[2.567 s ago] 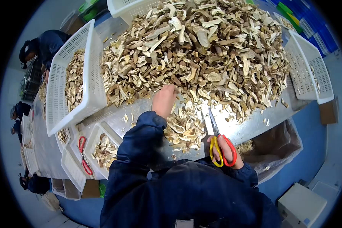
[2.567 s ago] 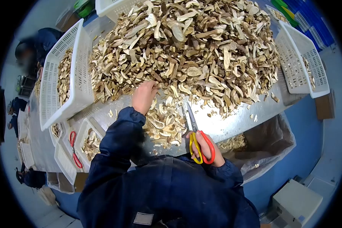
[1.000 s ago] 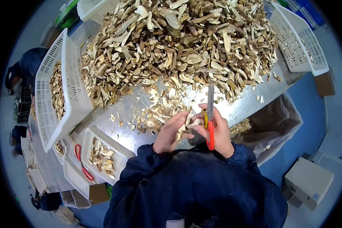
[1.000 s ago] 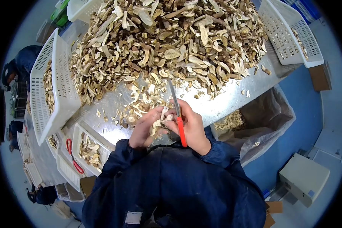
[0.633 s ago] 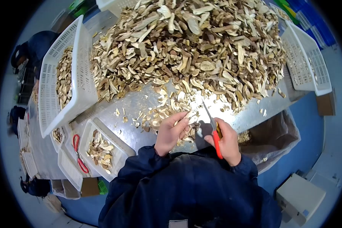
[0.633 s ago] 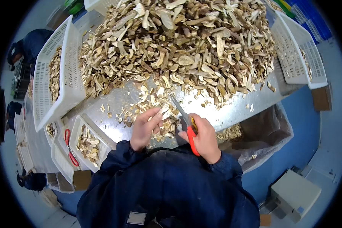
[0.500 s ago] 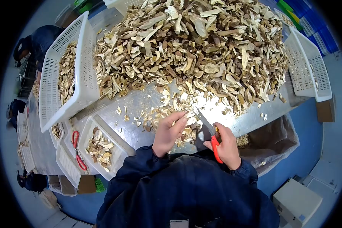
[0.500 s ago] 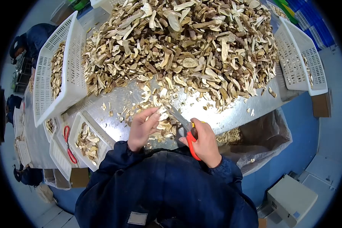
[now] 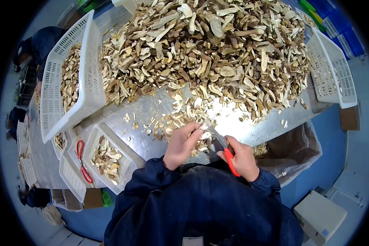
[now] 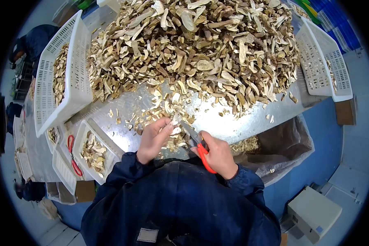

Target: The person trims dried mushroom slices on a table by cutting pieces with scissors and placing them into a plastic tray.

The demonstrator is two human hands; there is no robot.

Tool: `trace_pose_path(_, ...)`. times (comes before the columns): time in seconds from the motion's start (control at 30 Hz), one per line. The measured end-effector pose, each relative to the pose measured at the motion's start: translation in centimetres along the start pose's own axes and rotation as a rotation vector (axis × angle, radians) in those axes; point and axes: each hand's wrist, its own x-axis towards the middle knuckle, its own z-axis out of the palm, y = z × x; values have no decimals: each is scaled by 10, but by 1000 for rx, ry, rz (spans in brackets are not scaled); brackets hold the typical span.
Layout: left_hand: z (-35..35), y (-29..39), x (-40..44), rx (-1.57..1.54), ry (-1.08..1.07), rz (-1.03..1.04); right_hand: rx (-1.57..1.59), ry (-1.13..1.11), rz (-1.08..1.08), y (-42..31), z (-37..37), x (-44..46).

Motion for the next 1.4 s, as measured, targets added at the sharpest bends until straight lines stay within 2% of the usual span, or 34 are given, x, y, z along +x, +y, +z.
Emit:
trace_pose_path(0.1,-5,-1,1,-49,-43,-40,4,-49,36,0,1,-2)
trace_pose_path(0.23,-8,4,-2,-204,-85,-133,-39,59,-119,6,-8,2)
trace_pose_path(0.33,-9,6,-2,-244,-97,-156,-84,17,-131,5,-15,3)
trace_pose_path(0.43,-8,5,-1,-63,-89,-64,-137,-46,-134,-2,-19,4)
trace_pose_path(0.73,-10,2,0,82,-45,0,-185,36,-132,0,8,1)
trace_pose_path(0.83,-17,3,7,194,-106,-3,-60,-64,-46,-3,7,2)
trace_pose_path(0.93,-23,4,10,51,-156,-148,-54,-152,29,-3,5,1)
trace_pose_path(1.03,-24,2,13,27,-69,-91,-12,-119,9,-6,3,2)
trace_pose_path(1.13,-18,5,10,15,112,46,-2,-67,37,-5,-2,5)
trace_pose_path(1.17,-18,5,9,-64,163,2,25,-38,20,-6,-3,6)
trace_pose_path(1.27,-19,4,6,278,395,265,-1,-80,-38,-16,-5,8)
trace_pose_path(1.4,-16,15,2,476,607,515,11,-89,-79,-20,4,9)
